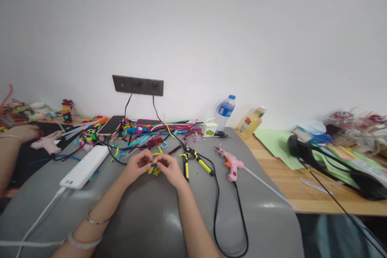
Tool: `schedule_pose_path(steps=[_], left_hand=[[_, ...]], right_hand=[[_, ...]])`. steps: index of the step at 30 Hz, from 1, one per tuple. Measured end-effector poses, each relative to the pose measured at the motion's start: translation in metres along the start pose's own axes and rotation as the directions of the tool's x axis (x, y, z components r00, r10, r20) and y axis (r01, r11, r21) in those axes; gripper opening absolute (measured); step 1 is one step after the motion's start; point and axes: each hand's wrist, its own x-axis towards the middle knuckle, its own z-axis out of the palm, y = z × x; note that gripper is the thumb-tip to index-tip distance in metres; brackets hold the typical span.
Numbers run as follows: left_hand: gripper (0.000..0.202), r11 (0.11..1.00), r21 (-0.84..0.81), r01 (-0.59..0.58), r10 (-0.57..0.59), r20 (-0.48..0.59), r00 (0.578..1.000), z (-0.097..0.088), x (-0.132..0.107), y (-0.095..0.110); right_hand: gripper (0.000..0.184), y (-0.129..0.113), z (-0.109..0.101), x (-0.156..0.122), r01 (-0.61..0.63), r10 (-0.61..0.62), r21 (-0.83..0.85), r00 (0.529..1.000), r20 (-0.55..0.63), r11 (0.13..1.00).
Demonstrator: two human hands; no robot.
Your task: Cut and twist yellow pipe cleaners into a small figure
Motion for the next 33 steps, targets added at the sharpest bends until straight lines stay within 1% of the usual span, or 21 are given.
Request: schedule_pose_path(steps=[3,5,9,12,16,22,28,33], left_hand=[[0.027,0.998,-0.047,0.035,-0.034,0.017,0.999,0.0009,0.0006,-0.0008],[0.030,0.996,-0.069,0.056,-0.054,0.027,0.998,0.0012,0.0010,-0.0014],[0.032,0.991,-0.098,0.092,-0.088,0.044,0.995,0.0007,0.0012,-0.0036],[0.030,0.991,-0.088,0.105,-0.101,0.052,0.994,0.0001,0.0008,-0.0056],[0.029,0.992,-0.079,0.101,-0.096,0.063,0.993,0.0002,0.0002,-0.0050],[0.029,0.993,-0.060,0.097,-0.090,0.110,0.990,0.0011,-0.0002,-0.0033],[0.028,0.994,-0.060,0.091,-0.083,0.132,0.988,0.0019,0.0001,-0.0062],[0.030,0.993,-0.044,0.105,-0.098,0.144,0.985,0.0025,0.0018,-0.0021]], right_hand=[[0.020,-0.0020,0.0004,0.0001,0.011,-0.010,-0.037,1.000,0.022,0.999],[0.021,-0.0039,0.0002,-0.0002,0.000,0.002,-0.028,0.999,0.044,1.000],[0.025,-0.0078,-0.0012,-0.0013,-0.085,0.074,0.078,0.989,0.128,0.993],[0.026,-0.0095,-0.0021,-0.0014,-0.111,0.089,0.134,0.983,0.161,0.985],[0.025,-0.0101,-0.0024,-0.0009,-0.121,0.100,0.141,0.984,0.150,0.983],[0.027,-0.0100,-0.0020,-0.0010,-0.107,0.090,0.154,0.989,0.116,0.982],[0.027,-0.0103,-0.0012,-0.0019,-0.103,0.084,0.149,0.988,0.129,0.983],[0.027,-0.0095,-0.0019,-0.0022,-0.109,0.087,0.158,0.986,0.140,0.981]])
